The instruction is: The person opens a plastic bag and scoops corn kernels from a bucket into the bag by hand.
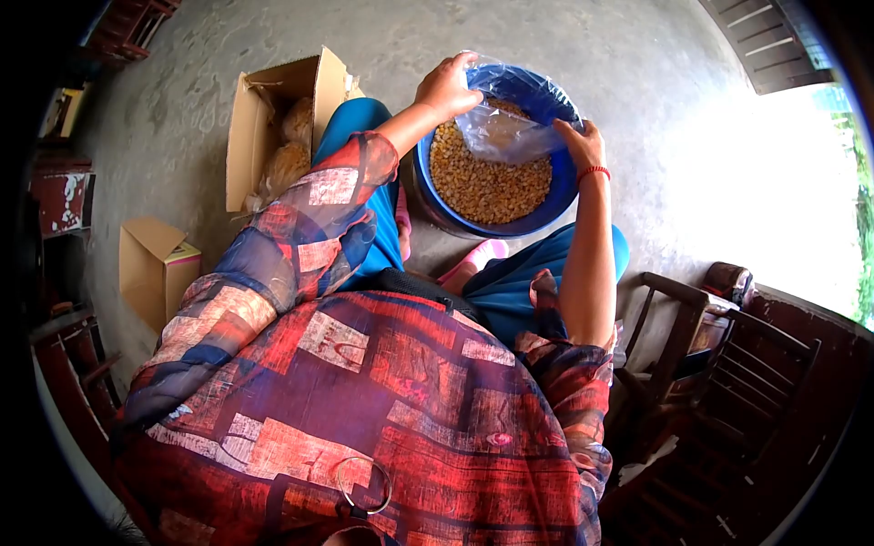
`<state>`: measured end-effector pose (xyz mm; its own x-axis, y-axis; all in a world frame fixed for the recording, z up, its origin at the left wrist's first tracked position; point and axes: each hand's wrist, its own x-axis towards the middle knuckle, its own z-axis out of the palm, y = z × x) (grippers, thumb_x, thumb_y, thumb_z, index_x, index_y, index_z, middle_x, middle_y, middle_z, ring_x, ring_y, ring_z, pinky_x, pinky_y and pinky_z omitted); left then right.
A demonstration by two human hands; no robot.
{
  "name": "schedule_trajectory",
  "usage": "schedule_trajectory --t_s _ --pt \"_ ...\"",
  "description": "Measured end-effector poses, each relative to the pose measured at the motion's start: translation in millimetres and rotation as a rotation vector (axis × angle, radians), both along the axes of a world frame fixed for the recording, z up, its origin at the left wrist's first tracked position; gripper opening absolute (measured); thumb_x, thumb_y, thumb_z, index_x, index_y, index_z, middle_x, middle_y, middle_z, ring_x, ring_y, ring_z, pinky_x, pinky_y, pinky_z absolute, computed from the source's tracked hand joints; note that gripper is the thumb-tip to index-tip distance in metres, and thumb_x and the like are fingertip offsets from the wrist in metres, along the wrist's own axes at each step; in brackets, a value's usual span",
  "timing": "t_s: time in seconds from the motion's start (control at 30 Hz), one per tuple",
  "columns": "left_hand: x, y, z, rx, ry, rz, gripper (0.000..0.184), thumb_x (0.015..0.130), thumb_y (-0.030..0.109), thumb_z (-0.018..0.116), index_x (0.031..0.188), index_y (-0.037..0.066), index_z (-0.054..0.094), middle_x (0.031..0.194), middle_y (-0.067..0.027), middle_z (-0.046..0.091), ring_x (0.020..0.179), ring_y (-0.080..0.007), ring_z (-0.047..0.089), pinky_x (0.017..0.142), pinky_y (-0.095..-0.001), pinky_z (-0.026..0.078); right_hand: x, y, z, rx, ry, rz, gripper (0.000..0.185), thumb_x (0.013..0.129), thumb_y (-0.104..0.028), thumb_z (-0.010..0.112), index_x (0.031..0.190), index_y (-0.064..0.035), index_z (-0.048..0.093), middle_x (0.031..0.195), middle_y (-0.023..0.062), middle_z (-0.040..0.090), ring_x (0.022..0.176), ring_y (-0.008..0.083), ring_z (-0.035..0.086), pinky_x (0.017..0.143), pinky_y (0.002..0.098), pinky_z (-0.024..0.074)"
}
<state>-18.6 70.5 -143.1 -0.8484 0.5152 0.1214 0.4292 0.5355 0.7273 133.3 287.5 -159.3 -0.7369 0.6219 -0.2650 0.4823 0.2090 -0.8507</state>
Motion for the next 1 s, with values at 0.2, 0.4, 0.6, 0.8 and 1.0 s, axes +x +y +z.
schedule_trajectory --t_s 0.2,0.4,0.6,0.8,1.0 --pt "-9 -1 3 -0.072 -0.328 0.026 0.05 0.061 0.034 0.063 0.105 0.01 0.057 0.092 -0.0094 0.063 0.087 -0.0236 0.06 0.077 -0.0314 0.046 -1 5 -2 -0.083 -0.113 -0.037 0.044 0.065 -0.031 0.068 0.092 0.0033 0.061 0.082 0.009 0.063 0.074 0.015 0.058 0.067 0.0268 0.0458" --pt "-12 1 -4 -0.096 -0.436 0.043 0.052 0.059 0.037 0.062 0.105 0.014 0.057 0.096 -0.0075 0.063 0.09 -0.0237 0.059 0.077 -0.0328 0.046 5 -11 22 -0.289 -0.083 -0.055 0.027 0.073 -0.018 0.059 0.092 0.0013 0.059 0.079 0.0071 0.061 0.066 0.0153 0.058 0.06 0.0258 0.0471" --pt "-3 -2 12 -0.102 -0.369 0.068 0.048 0.059 0.034 0.061 0.101 0.011 0.059 0.087 -0.0077 0.064 0.083 -0.022 0.061 0.073 -0.0312 0.046 17 -9 7 -0.267 0.108 0.004 0.031 0.07 -0.015 0.059 0.097 0.001 0.058 0.081 0.0048 0.06 0.071 0.0133 0.056 0.065 0.0243 0.0449" --pt "-3 -1 11 -0.153 -0.335 0.089 0.045 0.06 0.031 0.06 0.102 0.014 0.059 0.093 -0.0082 0.063 0.088 -0.0237 0.06 0.076 -0.0325 0.046 19 -16 15 -0.253 0.087 -0.023 0.029 0.07 -0.014 0.059 0.095 0.0008 0.058 0.08 0.0036 0.06 0.07 0.0109 0.055 0.063 0.0226 0.0442" --pt "1 -3 9 -0.15 -0.244 0.037 0.044 0.063 0.019 0.056 0.106 0.015 0.056 0.098 -0.0101 0.061 0.092 -0.0265 0.058 0.077 -0.0342 0.045 20 -12 6 -0.241 0.092 -0.034 0.027 0.07 -0.014 0.061 0.092 0.0007 0.059 0.078 0.0035 0.06 0.068 0.01 0.054 0.061 0.022 0.0441"
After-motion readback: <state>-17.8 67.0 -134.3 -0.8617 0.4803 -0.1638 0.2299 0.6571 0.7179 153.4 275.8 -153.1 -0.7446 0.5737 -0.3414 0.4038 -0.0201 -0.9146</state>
